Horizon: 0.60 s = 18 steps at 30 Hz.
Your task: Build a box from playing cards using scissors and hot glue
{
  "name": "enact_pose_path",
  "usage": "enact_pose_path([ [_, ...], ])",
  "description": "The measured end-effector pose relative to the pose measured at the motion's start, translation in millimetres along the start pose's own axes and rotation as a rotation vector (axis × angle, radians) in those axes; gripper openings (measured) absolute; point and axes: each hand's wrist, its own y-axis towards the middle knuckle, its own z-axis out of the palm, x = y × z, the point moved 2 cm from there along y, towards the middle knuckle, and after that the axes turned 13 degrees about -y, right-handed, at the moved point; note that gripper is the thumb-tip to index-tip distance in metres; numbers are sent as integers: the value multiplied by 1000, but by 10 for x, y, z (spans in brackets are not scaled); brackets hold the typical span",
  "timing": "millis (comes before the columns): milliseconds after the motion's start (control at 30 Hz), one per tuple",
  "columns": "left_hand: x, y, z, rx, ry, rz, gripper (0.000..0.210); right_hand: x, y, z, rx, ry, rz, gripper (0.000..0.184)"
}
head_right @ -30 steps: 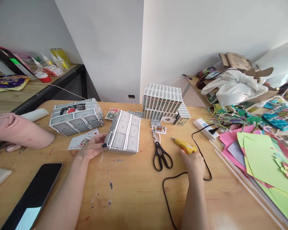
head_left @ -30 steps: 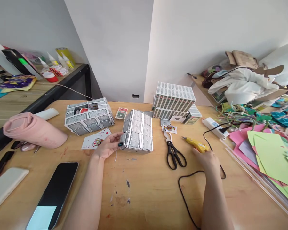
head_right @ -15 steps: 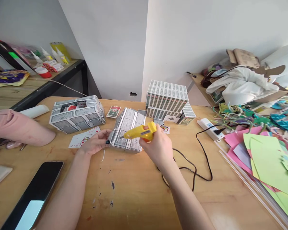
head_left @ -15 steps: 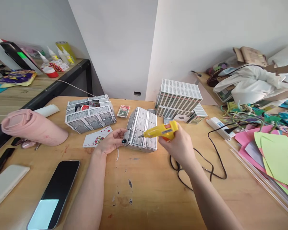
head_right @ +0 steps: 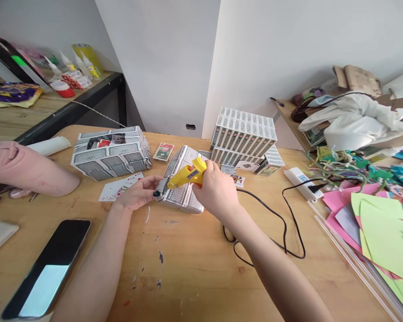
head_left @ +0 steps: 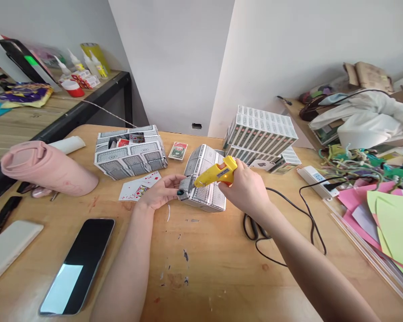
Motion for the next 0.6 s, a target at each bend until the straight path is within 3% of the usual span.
enact_pose_path([
  [600, 19, 4, -26, -25, 19, -4, 43, -38, 32, 51, -3, -22, -63, 32],
])
